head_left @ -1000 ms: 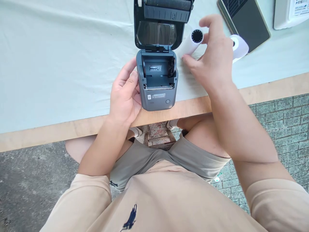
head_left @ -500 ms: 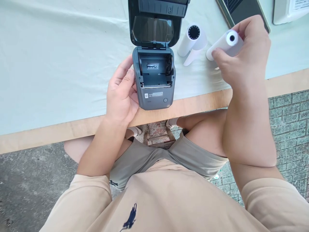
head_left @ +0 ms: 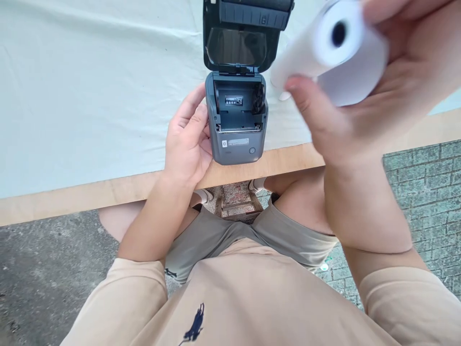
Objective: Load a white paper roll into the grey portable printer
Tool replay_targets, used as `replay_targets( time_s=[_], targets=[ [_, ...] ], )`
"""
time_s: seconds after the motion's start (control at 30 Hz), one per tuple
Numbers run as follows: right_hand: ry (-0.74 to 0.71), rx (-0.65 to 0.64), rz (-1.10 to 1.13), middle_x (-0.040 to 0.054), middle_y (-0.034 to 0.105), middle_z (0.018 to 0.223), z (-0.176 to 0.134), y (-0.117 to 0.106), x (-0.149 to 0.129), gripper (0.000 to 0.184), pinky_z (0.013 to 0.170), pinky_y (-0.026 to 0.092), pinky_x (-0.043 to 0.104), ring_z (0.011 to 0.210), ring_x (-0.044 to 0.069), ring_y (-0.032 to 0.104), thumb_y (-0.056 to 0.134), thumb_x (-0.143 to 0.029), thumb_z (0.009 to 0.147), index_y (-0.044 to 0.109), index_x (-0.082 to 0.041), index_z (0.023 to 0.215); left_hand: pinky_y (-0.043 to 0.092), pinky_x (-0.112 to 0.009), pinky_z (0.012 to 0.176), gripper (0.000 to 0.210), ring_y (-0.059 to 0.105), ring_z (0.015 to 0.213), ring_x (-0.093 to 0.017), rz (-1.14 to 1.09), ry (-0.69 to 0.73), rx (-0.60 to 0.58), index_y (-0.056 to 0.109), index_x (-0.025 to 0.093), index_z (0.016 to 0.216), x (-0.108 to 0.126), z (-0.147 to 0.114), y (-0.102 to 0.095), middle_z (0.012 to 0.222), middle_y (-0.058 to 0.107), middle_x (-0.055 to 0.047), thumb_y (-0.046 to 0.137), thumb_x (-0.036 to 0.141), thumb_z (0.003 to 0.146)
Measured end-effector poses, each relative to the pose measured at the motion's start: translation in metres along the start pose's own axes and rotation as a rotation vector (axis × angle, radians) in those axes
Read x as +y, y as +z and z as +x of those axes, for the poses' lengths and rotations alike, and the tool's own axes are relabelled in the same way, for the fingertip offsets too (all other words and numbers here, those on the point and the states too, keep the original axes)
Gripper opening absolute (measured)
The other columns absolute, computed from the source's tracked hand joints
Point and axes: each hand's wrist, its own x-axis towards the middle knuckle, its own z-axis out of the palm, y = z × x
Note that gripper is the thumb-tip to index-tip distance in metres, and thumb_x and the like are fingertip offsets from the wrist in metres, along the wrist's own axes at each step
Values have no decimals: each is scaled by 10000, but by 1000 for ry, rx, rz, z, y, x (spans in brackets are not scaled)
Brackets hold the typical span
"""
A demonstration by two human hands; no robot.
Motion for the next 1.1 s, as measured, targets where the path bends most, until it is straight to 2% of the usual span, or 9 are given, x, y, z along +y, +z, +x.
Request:
replay_targets(
  time_s=[0.1,0.17,0.27,0.4,0.5,0.57,0.73,0.93,1.1],
  targets=[
    [-195,-40,-291,43,632,1051,1,22,-17,283,802,503,398,961,264,651,697,-435,819,616,-250,1018,568,-322,903,231,686,982,-162,-67,12,-8,696,313,1128,2,-1,2,1089,745,57,657,339,902],
    [-228,-138,-438,36,690,1028,2,32,-24,192,835,487,415,978,257,664,573,-390,912,639,-270,1047,573,-299,843,218,684,917,-143,-96,0,3,703,304,1120,3,-2,4,1057,747,53,655,313,908],
    [-293,-231,-615,-28,730,1086,3,40,-25,239,868,417,426,981,216,670,443,-308,988,651,-334,1101,573,-262,785,207,683,855,-113,-162,-29,15,701,265,1123,6,-3,6,1001,751,43,632,270,929],
    [-357,-325,-744,-69,720,1132,3,44,-17,271,819,356,416,964,216,645,473,-243,950,606,-362,1154,579,-221,805,189,703,843,-88,-226,-36,-14,689,232,1116,9,-5,9,973,762,50,601,225,950],
    [-278,-375,-750,-57,729,1095,3,44,-17,333,828,365,407,911,206,654,510,-180,893,571,-335,1182,580,-207,796,204,713,828,-78,-257,-42,-25,660,201,1147,10,-5,9,963,766,43,562,197,968],
    [-239,-383,-722,-49,739,1076,3,42,-19,250,845,379,398,866,185,664,487,-174,913,586,-311,1097,578,-231,853,214,715,841,-87,-241,-47,-24,648,197,1163,10,-5,9,980,763,32,555,201,969],
    [-440,-237,-646,-105,744,1044,-3,42,-11,221,808,384,379,885,150,664,418,-200,986,579,-280,857,480,-411,1092,272,689,1072,-199,-59,-61,5,624,269,1215,6,-3,5,1071,734,6,570,310,952],
    [-446,-235,-637,-33,723,954,-10,43,-9,222,766,341,397,837,196,589,451,-218,958,623,-277,831,506,-443,1059,249,691,1029,-212,-63,-48,13,675,326,1144,2,-1,4,1049,735,37,649,366,899],
    [-570,-250,-568,-55,671,783,-23,45,-13,218,693,275,385,744,160,521,486,-201,948,575,-264,758,529,-465,995,359,617,1229,-272,33,-24,11,632,338,1190,-3,2,-1,1053,707,0,622,500,870]
  ],
)
